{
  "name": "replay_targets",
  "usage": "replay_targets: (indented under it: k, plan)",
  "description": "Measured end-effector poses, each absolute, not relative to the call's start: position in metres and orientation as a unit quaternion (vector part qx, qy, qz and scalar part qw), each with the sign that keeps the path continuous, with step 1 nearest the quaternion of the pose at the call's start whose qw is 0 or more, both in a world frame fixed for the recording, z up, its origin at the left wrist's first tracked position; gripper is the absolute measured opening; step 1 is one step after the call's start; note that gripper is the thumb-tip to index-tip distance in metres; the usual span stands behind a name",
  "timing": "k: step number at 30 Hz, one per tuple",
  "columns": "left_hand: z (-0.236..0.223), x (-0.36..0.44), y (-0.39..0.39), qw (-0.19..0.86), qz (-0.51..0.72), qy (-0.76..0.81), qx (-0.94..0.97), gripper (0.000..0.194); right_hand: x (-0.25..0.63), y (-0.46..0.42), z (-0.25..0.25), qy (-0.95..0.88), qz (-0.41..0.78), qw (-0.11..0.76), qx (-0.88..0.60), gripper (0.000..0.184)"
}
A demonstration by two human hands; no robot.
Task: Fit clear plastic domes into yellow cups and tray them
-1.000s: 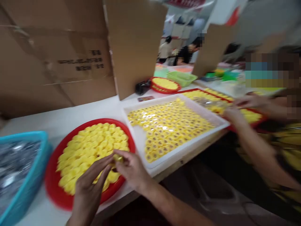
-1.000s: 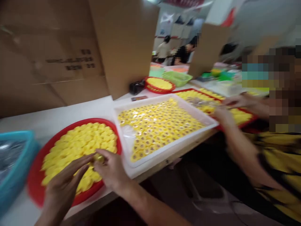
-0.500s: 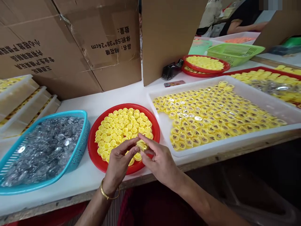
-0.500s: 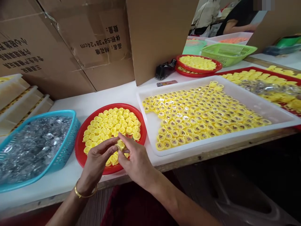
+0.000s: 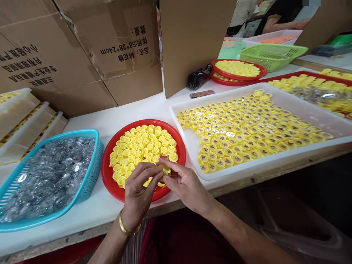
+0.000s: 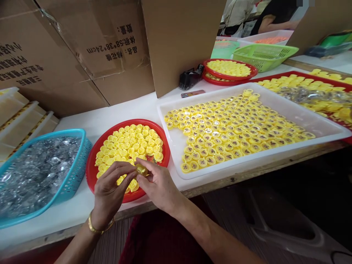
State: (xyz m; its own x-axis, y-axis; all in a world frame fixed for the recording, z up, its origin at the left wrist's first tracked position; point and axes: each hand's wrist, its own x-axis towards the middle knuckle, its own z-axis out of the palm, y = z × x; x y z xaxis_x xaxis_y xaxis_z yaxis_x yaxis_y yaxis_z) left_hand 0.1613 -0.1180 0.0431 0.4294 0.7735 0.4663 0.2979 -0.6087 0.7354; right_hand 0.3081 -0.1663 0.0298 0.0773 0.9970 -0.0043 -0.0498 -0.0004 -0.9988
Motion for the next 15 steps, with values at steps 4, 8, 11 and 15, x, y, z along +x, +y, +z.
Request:
replay_targets:
  k: [4, 8, 11, 15]
  plan:
    - [0.042, 0.162, -0.115, 0.293, 0.402, 0.354, 0.792, 0.01, 0.31, -0.163, 0.025, -0.398, 0.587, 0.524, -0.472, 0.053]
    - [0.037, 0.161, -0.104, 0.385, 0.375, 0.381, 0.752, 0.005, 0.309, -0.16, 0.02, -0.397, 0.588, 0.521, -0.475, 0.053]
    - [0.035, 0.159, -0.099, 0.458, 0.353, 0.391, 0.716, 0.007, 0.308, -0.158, 0.018, -0.43, 0.562, 0.515, -0.484, 0.05]
    - [0.035, 0.158, -0.098, 0.516, 0.337, 0.388, 0.686, 0.009, 0.308, -0.158, 0.018, -0.475, 0.532, 0.5, -0.491, 0.044]
